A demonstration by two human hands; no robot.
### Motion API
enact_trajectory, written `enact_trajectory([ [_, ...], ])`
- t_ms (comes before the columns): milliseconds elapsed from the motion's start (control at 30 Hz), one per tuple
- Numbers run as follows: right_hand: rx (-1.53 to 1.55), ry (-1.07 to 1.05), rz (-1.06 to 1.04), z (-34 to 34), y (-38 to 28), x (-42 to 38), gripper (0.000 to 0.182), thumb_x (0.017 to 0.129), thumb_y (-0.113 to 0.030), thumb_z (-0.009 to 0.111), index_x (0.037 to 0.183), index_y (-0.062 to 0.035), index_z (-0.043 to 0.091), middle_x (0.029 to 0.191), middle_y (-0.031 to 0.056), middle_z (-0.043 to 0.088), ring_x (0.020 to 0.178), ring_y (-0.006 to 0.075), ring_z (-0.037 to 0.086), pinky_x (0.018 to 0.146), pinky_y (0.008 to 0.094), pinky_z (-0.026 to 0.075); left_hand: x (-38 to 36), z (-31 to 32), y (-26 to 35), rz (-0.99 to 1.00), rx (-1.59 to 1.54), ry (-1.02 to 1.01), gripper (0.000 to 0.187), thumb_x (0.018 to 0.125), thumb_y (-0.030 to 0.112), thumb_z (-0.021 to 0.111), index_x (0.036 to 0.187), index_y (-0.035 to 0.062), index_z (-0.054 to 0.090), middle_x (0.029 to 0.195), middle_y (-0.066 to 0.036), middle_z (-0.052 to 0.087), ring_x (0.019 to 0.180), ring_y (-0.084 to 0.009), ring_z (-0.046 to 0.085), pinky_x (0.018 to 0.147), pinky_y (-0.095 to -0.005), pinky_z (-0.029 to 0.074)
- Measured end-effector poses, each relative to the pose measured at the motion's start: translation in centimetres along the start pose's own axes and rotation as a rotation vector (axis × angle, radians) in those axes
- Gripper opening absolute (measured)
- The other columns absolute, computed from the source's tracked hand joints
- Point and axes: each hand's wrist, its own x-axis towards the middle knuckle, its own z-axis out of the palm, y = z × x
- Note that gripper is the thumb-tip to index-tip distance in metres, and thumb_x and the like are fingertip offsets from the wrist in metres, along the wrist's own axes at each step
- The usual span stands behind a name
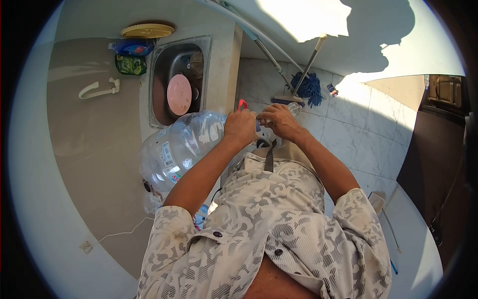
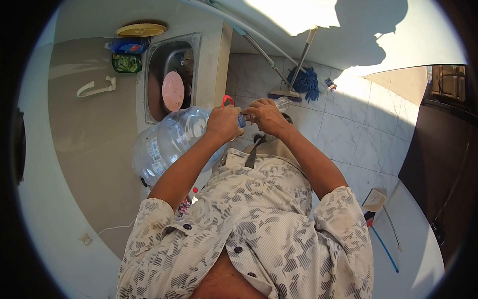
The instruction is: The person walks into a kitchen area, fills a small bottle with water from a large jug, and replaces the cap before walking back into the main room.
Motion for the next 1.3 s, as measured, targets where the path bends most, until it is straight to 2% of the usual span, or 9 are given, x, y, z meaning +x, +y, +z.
enact_trajectory([
  [300, -0.009, -0.014, 0.006, 0.3, 0.3, 0.1, 0.046, 0.083, 0.003, 0.077, 0.125, -0.0175, 0.077, 0.124, 0.0039, 0.072, 0.126, 0.0284, 0.061, 0.114, 0.0449, 0.042, 0.3, 0.3, -0.2, -0.002, 0.011, 0.004, 0.057, 0.072, 0.029, 0.092, 0.122, 0.0075, 0.075, 0.116, -0.014, 0.076, 0.111, -0.0318, 0.074, 0.102, -0.0433, 0.055],
  [1300, -0.047, -0.016, 0.012, 0.3, 0.6, 0.4, 0.048, 0.083, 0.000, 0.079, 0.126, -0.0214, 0.078, 0.125, 0.0034, 0.073, 0.129, 0.0275, 0.061, 0.118, 0.0486, 0.036, 0.6, -0.3, -0.3, -0.013, -0.014, -0.013, 0.052, 0.073, 0.030, 0.090, 0.118, 0.0074, 0.076, 0.115, -0.014, 0.076, 0.110, -0.0319, 0.074, 0.102, -0.0427, 0.055],
])
